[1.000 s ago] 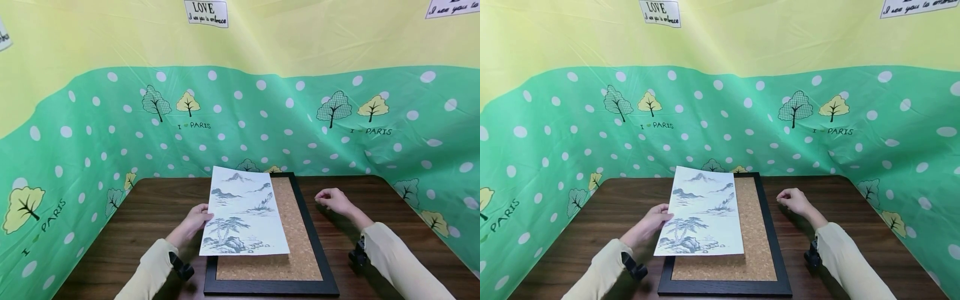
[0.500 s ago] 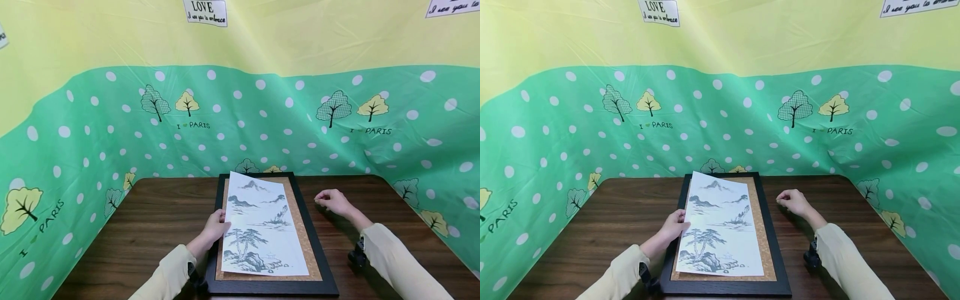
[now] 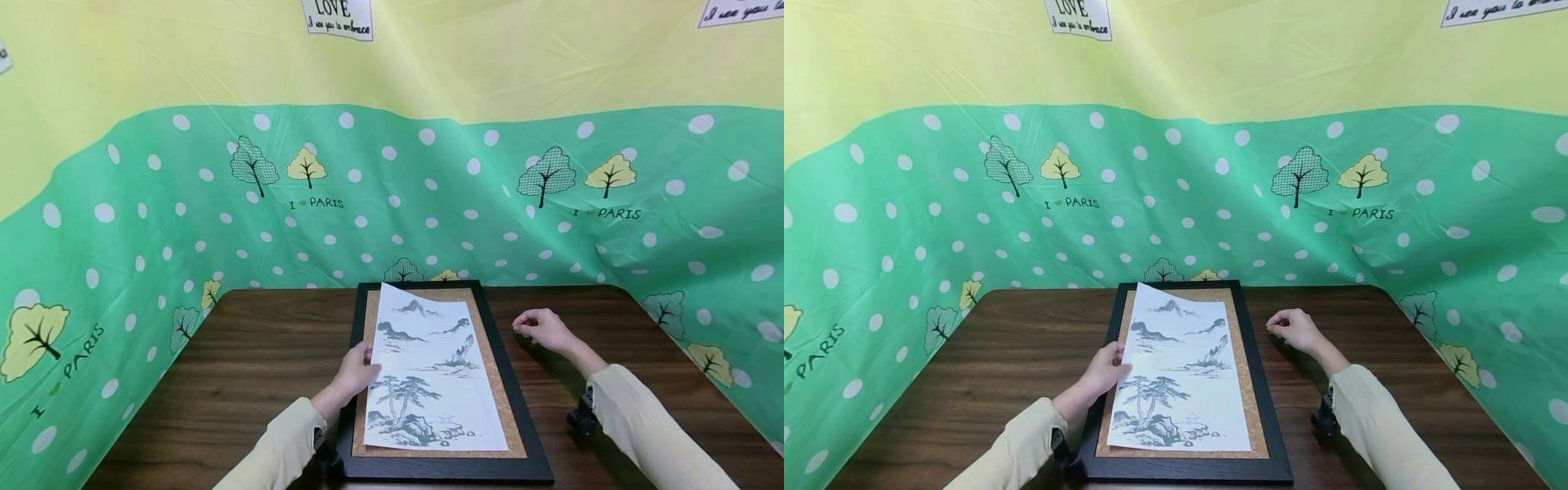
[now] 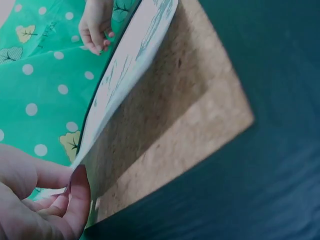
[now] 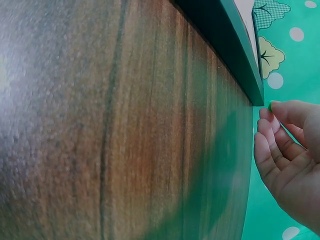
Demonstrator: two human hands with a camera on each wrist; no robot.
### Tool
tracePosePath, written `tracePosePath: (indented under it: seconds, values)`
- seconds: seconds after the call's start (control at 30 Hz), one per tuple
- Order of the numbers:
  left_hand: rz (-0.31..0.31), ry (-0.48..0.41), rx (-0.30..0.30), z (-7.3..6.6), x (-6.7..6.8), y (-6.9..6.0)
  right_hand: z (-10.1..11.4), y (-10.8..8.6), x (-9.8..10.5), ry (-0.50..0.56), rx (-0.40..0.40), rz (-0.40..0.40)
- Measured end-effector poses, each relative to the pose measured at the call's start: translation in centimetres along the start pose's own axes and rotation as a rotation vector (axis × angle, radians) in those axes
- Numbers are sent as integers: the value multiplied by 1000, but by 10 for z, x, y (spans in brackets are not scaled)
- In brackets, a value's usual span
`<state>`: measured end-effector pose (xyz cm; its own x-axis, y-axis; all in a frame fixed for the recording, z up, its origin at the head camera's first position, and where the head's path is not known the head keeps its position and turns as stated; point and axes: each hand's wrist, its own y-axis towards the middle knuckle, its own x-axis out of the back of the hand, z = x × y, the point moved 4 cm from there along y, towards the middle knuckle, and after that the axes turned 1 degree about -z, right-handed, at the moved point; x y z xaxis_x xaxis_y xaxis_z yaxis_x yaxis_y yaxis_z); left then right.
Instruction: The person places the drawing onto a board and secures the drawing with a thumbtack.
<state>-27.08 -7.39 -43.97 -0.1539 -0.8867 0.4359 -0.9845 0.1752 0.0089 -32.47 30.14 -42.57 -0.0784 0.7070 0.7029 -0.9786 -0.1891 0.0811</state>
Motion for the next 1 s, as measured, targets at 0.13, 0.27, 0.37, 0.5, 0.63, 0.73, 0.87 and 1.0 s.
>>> tracePosePath:
  seconds: [0.13,0.27,0.37,0.5,0.63,0.73,0.87,1.0]
  values:
    - [-8,-13,13,2,6,2,0,0,0,-2,5,0]
    - [-6,-72,42,3,14,2,1,1,1,-4,2,0]
    - [-16,-77,44,4,22,5,0,1,3,-6,4,1]
    - [-40,-29,46,9,37,15,1,2,4,-9,8,5]
    - [-41,35,87,21,56,28,2,3,4,-9,18,5]
    - [7,63,95,30,66,37,3,4,5,-11,28,0]
    - [64,81,62,39,70,44,4,6,3,-6,30,-6]
    - [73,101,40,44,68,47,7,9,0,6,32,-4]
